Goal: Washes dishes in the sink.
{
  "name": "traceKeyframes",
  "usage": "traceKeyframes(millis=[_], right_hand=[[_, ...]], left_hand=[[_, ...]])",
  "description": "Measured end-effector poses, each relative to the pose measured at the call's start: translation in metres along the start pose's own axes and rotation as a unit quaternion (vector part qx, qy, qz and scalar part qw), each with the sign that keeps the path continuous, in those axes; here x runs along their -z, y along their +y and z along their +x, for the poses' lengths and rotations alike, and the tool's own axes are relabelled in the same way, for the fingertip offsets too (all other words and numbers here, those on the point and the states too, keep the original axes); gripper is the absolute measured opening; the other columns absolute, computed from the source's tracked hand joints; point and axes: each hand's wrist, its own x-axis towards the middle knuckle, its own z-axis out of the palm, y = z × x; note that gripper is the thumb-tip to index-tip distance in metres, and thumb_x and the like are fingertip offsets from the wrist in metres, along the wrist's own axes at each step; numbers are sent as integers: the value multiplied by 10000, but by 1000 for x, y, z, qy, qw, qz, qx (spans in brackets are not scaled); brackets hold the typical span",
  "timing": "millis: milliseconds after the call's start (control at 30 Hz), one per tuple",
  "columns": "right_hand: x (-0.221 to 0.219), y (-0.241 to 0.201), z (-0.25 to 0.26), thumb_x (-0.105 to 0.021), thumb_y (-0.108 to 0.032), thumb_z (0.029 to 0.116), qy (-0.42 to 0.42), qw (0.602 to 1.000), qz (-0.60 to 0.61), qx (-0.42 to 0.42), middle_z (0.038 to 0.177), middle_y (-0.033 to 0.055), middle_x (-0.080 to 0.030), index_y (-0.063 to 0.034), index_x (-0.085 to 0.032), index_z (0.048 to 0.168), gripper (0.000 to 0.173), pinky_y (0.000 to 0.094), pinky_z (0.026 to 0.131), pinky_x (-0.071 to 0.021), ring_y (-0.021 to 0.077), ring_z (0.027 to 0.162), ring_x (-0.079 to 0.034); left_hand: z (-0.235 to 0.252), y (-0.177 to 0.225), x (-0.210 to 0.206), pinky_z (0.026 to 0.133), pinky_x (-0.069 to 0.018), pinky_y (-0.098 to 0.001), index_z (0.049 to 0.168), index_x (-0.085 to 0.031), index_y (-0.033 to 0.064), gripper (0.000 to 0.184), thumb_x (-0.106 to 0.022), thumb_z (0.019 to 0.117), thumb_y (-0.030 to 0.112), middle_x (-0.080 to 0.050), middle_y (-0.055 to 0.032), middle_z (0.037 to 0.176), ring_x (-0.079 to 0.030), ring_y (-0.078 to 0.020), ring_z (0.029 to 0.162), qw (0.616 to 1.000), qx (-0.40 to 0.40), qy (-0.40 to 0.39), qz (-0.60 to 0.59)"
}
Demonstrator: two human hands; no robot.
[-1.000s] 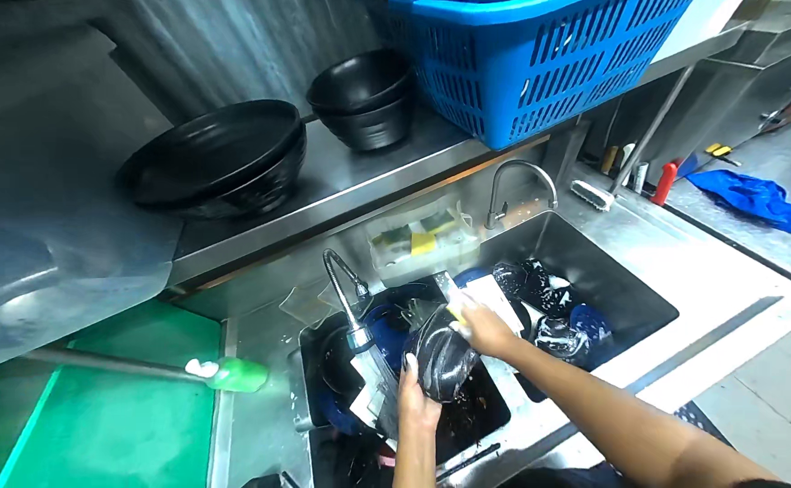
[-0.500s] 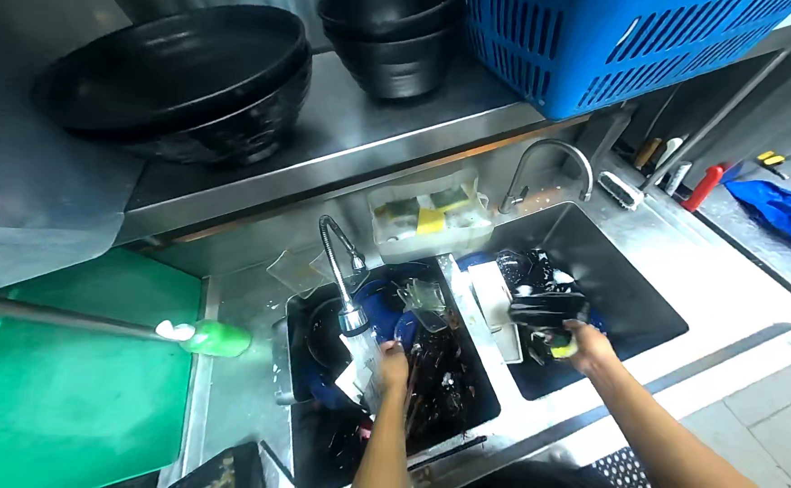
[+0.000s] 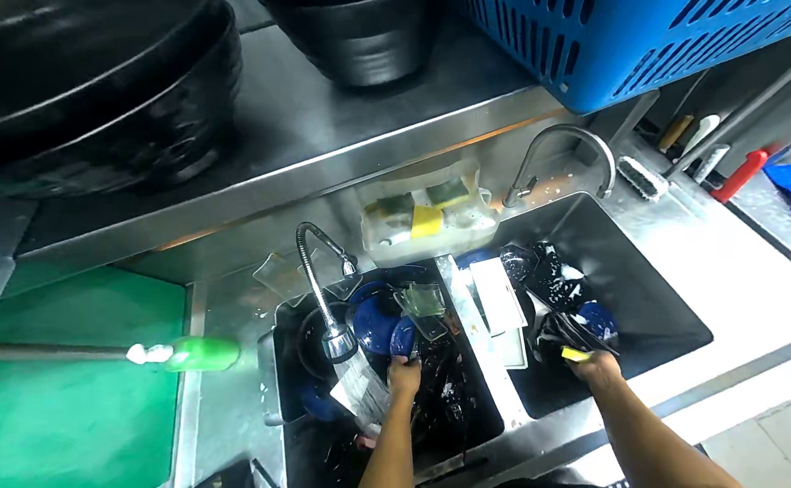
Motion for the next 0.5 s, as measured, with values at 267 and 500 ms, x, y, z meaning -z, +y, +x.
traceKeyframes(millis=[267,500], right_hand=[[6,-5,-5,-342,-329,1085,-155,976,-151,-10,940,183,-621,-19,-483,1260,383,460,638,-572,278,731,-636],[13,-18,-43,-363,-311,1091,-194,955,-225,9,928,191,-657,-8,-521,1252,377,461,648,-582,285,728,-661]], left_hand=[[3,10,-9,1026,-486,-544,1251,-639,29,588,-696,928,517,-662,-196,1235,-624,-336,1187,994,-41,-85,56],[7,20,-2,1016,-488,-581,1200,-676,61,462,-617,963,453,-667,-179,1247,-622,-337,1206,959,-110,-144,219]])
